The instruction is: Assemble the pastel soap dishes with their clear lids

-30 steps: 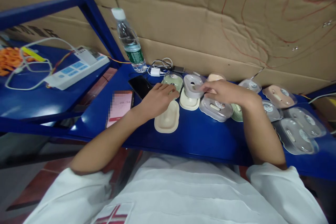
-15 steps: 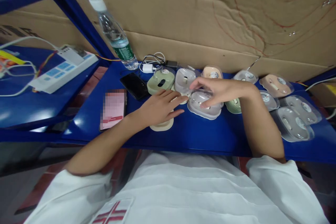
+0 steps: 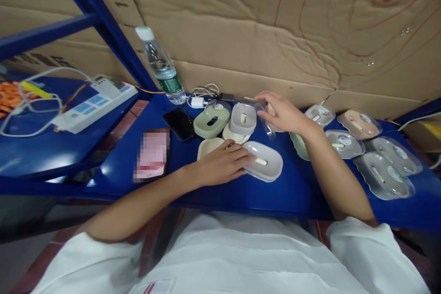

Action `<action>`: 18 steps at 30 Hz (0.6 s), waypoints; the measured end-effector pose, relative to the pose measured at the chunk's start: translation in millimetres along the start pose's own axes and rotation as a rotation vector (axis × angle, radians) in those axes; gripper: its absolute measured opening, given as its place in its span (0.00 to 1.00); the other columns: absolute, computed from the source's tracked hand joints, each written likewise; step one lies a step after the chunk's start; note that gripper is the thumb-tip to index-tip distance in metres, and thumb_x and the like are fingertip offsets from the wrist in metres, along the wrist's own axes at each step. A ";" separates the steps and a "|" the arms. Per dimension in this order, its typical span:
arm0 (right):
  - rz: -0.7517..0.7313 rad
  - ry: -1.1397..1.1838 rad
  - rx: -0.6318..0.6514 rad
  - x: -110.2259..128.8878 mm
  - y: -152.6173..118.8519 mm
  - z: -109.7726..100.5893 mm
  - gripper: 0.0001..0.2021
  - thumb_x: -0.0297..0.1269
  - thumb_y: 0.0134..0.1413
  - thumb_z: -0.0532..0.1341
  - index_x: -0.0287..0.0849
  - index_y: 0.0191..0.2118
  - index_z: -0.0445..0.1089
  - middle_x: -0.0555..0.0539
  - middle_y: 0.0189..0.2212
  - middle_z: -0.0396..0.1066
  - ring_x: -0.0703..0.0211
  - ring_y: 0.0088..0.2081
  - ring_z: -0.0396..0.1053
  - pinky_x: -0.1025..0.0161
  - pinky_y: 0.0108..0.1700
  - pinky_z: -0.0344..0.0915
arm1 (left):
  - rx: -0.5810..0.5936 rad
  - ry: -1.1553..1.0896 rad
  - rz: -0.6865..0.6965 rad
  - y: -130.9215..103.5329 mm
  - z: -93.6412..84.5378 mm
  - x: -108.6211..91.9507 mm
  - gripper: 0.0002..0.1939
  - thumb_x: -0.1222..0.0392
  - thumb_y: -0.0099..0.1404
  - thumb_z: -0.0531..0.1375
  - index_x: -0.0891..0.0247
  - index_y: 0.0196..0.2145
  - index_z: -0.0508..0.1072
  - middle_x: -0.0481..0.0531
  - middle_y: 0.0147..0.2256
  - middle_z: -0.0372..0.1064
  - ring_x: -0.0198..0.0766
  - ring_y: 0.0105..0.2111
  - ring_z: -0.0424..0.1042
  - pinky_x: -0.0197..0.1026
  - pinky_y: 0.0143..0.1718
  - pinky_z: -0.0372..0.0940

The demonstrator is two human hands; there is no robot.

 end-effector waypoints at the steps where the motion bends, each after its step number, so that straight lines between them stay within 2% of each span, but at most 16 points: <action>1: -0.013 -0.029 0.000 0.2 -0.6 -1.9 0.20 0.49 0.70 0.58 0.47 0.60 0.72 0.39 0.62 0.74 0.41 0.65 0.70 0.42 0.69 0.65 | -0.003 -0.007 -0.004 -0.1 -1.7 -0.5 0.19 0.54 0.79 0.61 0.62 0.63 0.72 0.59 0.56 0.78 0.50 0.56 0.74 0.55 0.62 0.58; 5: 0.035 -0.097 0.072 4.4 -5.5 -13.8 0.19 0.47 0.70 0.59 0.48 0.59 0.75 0.41 0.60 0.77 0.40 0.60 0.74 0.42 0.65 0.68 | -0.012 -0.153 -0.017 -1.5 -10.1 -0.6 0.09 0.54 0.78 0.63 0.59 0.51 0.77 0.55 0.50 0.78 0.48 0.52 0.73 0.53 0.59 0.58; 8: 0.156 -0.129 0.199 10.2 -10.2 -24.0 0.18 0.47 0.70 0.59 0.47 0.58 0.76 0.42 0.57 0.79 0.42 0.56 0.76 0.45 0.63 0.69 | -0.043 -0.290 -0.043 -1.9 -18.0 0.1 0.08 0.54 0.79 0.61 0.57 0.50 0.77 0.53 0.48 0.78 0.46 0.50 0.72 0.50 0.56 0.60; 11: 0.211 -0.092 0.308 18.3 -14.4 -33.5 0.19 0.48 0.71 0.57 0.47 0.59 0.76 0.42 0.56 0.80 0.45 0.55 0.77 0.49 0.61 0.70 | -0.099 -0.333 -0.083 -1.7 -25.2 0.5 0.11 0.53 0.81 0.58 0.59 0.49 0.77 0.56 0.48 0.78 0.46 0.48 0.73 0.49 0.53 0.63; 14: 0.227 -0.028 0.358 25.7 -17.4 -41.2 0.20 0.50 0.71 0.56 0.48 0.58 0.76 0.43 0.55 0.79 0.46 0.55 0.76 0.51 0.60 0.70 | -0.125 -0.354 -0.083 -1.8 -26.8 0.5 0.09 0.55 0.80 0.57 0.60 0.49 0.75 0.58 0.52 0.78 0.47 0.54 0.75 0.51 0.57 0.63; 16: 0.253 -0.004 0.385 27.3 -19.0 -44.8 0.21 0.52 0.71 0.56 0.50 0.58 0.76 0.43 0.55 0.79 0.46 0.56 0.76 0.51 0.60 0.71 | -0.096 -0.387 -0.056 -2.0 -24.0 0.0 0.08 0.57 0.81 0.55 0.60 0.50 0.73 0.58 0.53 0.78 0.47 0.57 0.75 0.53 0.61 0.61; 18: 0.284 0.013 0.404 24.1 -20.2 -46.7 0.21 0.53 0.70 0.57 0.51 0.58 0.76 0.44 0.55 0.79 0.46 0.56 0.75 0.51 0.61 0.71 | -0.057 -0.413 -0.047 -2.0 -19.8 -0.9 0.09 0.58 0.83 0.52 0.60 0.50 0.71 0.57 0.51 0.80 0.45 0.54 0.77 0.54 0.63 0.59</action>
Point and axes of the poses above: each hand's wrist, its own y-axis towards the middle knuckle, its own z-axis out of the palm, x = y × z, the point moved 1 cm from there along y, towards the middle knuckle
